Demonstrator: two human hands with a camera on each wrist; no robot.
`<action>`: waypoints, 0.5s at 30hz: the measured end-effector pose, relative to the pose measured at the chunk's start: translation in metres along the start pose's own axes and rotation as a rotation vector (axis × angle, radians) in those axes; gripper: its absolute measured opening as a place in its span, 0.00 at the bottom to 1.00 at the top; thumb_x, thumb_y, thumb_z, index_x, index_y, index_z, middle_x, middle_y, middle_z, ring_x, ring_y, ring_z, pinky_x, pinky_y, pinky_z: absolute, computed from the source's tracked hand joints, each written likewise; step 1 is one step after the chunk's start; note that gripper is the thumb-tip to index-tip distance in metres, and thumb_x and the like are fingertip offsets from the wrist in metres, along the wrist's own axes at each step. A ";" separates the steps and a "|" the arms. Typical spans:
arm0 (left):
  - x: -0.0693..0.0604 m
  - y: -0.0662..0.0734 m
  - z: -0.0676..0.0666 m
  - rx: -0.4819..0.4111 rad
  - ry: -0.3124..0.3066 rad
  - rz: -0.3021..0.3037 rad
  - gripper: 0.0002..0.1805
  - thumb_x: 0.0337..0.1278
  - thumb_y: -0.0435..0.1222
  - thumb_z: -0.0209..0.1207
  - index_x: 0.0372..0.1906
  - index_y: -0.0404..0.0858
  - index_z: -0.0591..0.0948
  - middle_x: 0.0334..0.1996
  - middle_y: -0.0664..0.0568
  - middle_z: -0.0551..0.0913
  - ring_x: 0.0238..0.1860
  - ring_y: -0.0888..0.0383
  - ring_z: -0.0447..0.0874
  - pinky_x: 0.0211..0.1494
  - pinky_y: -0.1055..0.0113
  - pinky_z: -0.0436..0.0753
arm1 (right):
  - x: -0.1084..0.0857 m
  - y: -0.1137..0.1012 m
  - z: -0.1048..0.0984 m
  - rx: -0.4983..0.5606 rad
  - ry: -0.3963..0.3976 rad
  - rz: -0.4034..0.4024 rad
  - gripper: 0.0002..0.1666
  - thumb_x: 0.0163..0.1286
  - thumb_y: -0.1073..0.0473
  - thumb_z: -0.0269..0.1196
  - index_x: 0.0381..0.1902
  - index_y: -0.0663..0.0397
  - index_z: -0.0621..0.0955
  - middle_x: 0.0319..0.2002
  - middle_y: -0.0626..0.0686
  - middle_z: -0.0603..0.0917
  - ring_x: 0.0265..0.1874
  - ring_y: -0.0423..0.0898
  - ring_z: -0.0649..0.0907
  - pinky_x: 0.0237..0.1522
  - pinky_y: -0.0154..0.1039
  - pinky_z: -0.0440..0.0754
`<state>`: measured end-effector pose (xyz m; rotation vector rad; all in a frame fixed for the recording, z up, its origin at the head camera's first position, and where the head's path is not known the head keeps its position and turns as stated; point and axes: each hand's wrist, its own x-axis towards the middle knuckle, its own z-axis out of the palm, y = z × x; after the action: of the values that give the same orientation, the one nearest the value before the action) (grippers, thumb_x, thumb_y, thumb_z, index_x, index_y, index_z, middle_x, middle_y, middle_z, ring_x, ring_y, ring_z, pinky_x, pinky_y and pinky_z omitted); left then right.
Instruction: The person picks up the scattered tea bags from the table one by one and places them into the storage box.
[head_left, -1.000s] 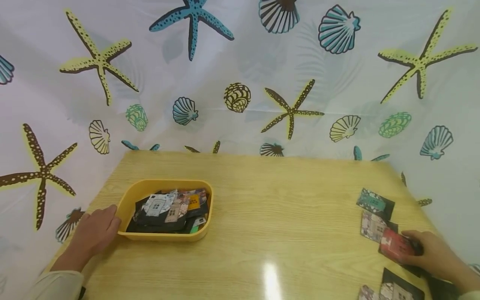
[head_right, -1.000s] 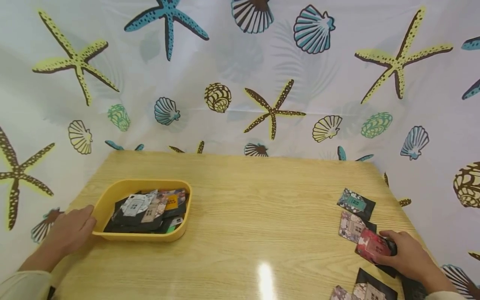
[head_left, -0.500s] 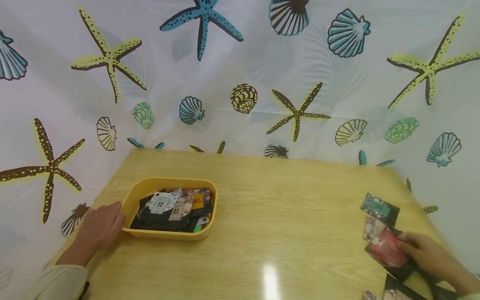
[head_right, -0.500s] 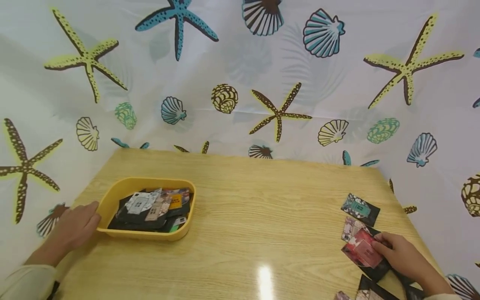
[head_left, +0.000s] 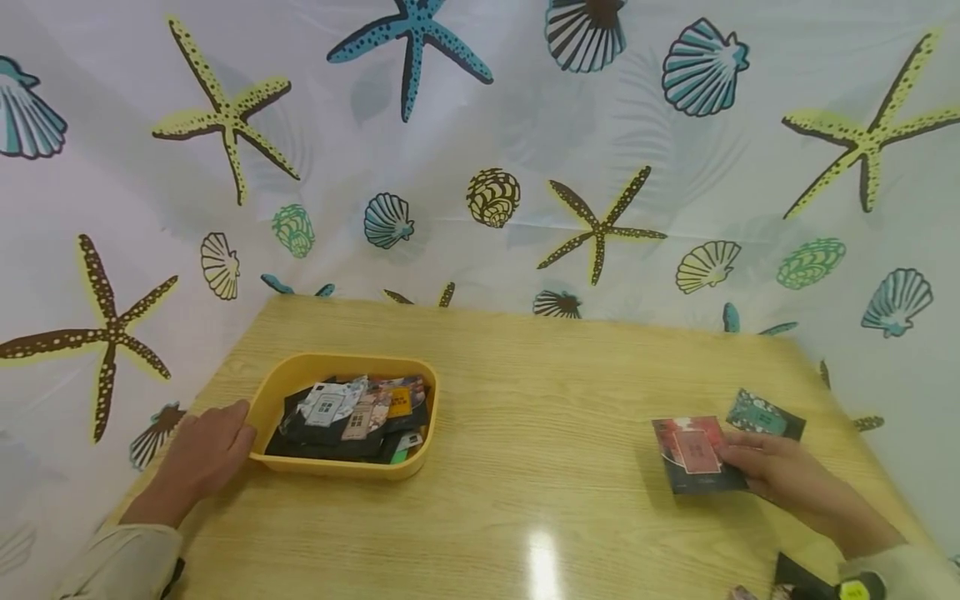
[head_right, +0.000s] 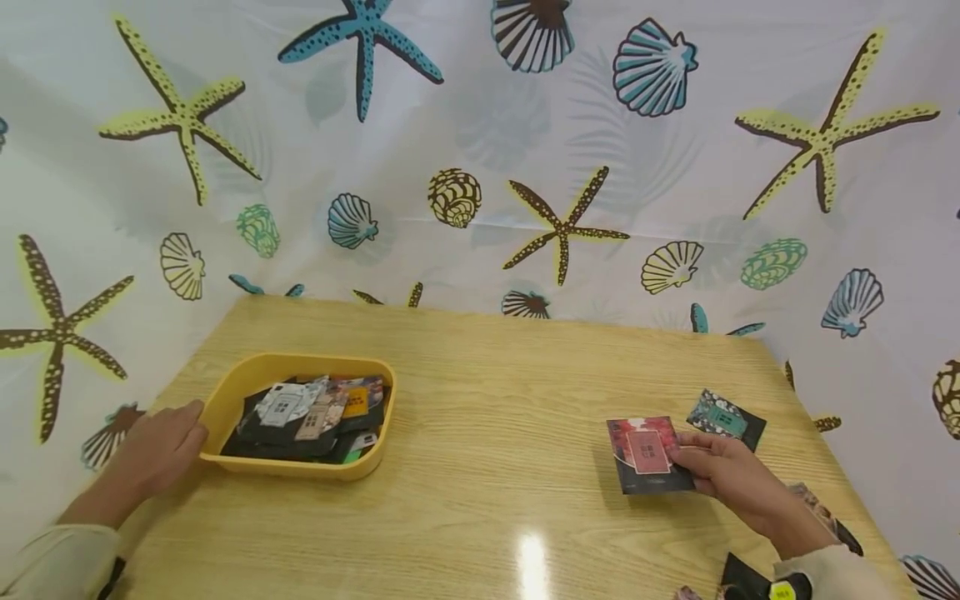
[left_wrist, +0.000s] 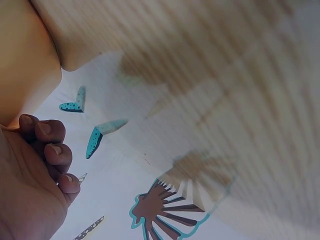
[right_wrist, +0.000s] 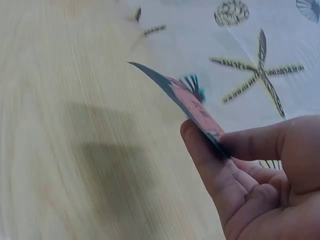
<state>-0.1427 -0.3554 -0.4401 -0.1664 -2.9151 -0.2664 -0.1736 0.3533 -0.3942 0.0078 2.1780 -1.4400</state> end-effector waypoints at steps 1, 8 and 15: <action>0.000 0.000 0.000 0.003 0.000 0.000 0.13 0.68 0.35 0.41 0.25 0.42 0.66 0.17 0.53 0.64 0.19 0.56 0.60 0.29 0.62 0.57 | 0.004 -0.004 0.005 0.042 -0.027 -0.003 0.43 0.80 0.53 0.48 0.73 0.81 0.46 0.53 0.40 0.81 0.45 0.28 0.83 0.49 0.31 0.83; 0.002 0.000 -0.002 0.014 -0.007 0.000 0.13 0.68 0.35 0.41 0.25 0.41 0.66 0.17 0.53 0.64 0.19 0.56 0.60 0.29 0.62 0.58 | 0.029 -0.051 0.062 0.136 -0.141 -0.098 0.41 0.80 0.55 0.49 0.76 0.75 0.47 0.66 0.63 0.73 0.51 0.32 0.83 0.54 0.31 0.81; 0.002 -0.002 0.000 0.016 -0.023 -0.009 0.12 0.68 0.35 0.41 0.26 0.41 0.67 0.17 0.53 0.65 0.20 0.56 0.61 0.30 0.62 0.58 | 0.058 -0.104 0.141 0.216 -0.261 -0.221 0.33 0.78 0.64 0.48 0.74 0.76 0.55 0.61 0.63 0.78 0.48 0.36 0.84 0.53 0.32 0.82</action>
<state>-0.1447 -0.3570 -0.4404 -0.1550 -2.9402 -0.2446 -0.1937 0.1712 -0.3718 -0.3349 1.8499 -1.6885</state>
